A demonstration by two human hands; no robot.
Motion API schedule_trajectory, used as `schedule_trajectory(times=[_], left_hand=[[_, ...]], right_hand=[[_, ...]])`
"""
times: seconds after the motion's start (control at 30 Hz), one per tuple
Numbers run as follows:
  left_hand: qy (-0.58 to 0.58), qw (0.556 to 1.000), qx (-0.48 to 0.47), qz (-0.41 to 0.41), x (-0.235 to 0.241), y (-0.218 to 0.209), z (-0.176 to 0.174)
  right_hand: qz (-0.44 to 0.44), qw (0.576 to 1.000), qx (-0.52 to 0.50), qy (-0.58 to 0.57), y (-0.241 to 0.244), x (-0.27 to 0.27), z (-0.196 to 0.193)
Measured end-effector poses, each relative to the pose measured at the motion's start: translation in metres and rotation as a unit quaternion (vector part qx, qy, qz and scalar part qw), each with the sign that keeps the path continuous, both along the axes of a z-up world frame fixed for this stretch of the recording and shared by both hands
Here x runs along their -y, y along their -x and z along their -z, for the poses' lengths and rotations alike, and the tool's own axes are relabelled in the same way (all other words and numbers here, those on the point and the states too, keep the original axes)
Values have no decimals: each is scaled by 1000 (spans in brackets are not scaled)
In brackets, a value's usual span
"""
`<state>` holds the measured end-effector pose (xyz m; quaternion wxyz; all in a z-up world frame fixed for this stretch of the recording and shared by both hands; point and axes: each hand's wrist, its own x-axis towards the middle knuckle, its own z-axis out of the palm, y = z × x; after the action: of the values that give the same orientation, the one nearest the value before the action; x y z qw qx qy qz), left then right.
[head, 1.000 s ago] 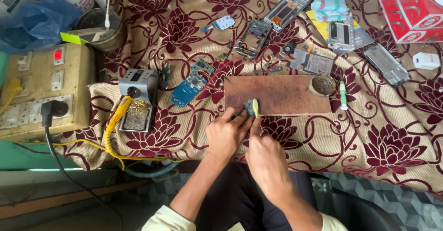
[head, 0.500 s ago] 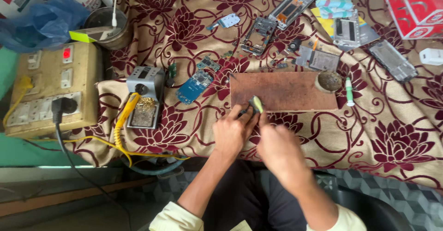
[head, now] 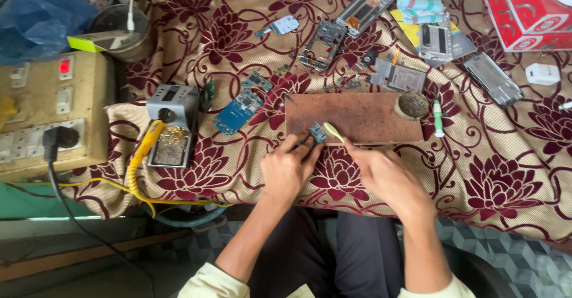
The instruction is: The person scrubs a small blue circuit board with a yellow toothbrush on a wooden work surface. The person repeatedly brushes the board's surface and edges, then places it down and picks up another similar board to continue scrubbing.
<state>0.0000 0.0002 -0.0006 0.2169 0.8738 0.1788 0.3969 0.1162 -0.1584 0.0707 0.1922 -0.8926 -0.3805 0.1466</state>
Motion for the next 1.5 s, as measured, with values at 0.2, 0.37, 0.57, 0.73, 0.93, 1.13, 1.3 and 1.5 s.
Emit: schedule_trajectory(times=[0.2,0.37,0.57,0.73,0.93,1.13,1.3,1.5], left_hand=[[13,1000,-10,0,0,1,-2],[7,1000,-8,-8,-1,-1,-3],[5,1000,-10,7,-2,0,3],[-1,1000,-6,5,-2,-1,-4],[-10,1000,-4,-7,0,-1,-4],[23,996,-54,63,-7,3,-8],[-18,994,-85,69,-9,6,-9],[-29,997,-58,45,-6,2,-5]], right_hand=[[-4,998,19,59,-5,-29,11],[27,995,-36,92,4,-5,-7],[25,997,-24,62,2,-9,1],[-13,999,28,22,-3,-31,3],[37,997,-50,51,13,8,4],[45,997,-55,-8,20,-7,18],[-4,993,88,-76,22,-38,24],[-21,998,-40,41,64,-13,5]])
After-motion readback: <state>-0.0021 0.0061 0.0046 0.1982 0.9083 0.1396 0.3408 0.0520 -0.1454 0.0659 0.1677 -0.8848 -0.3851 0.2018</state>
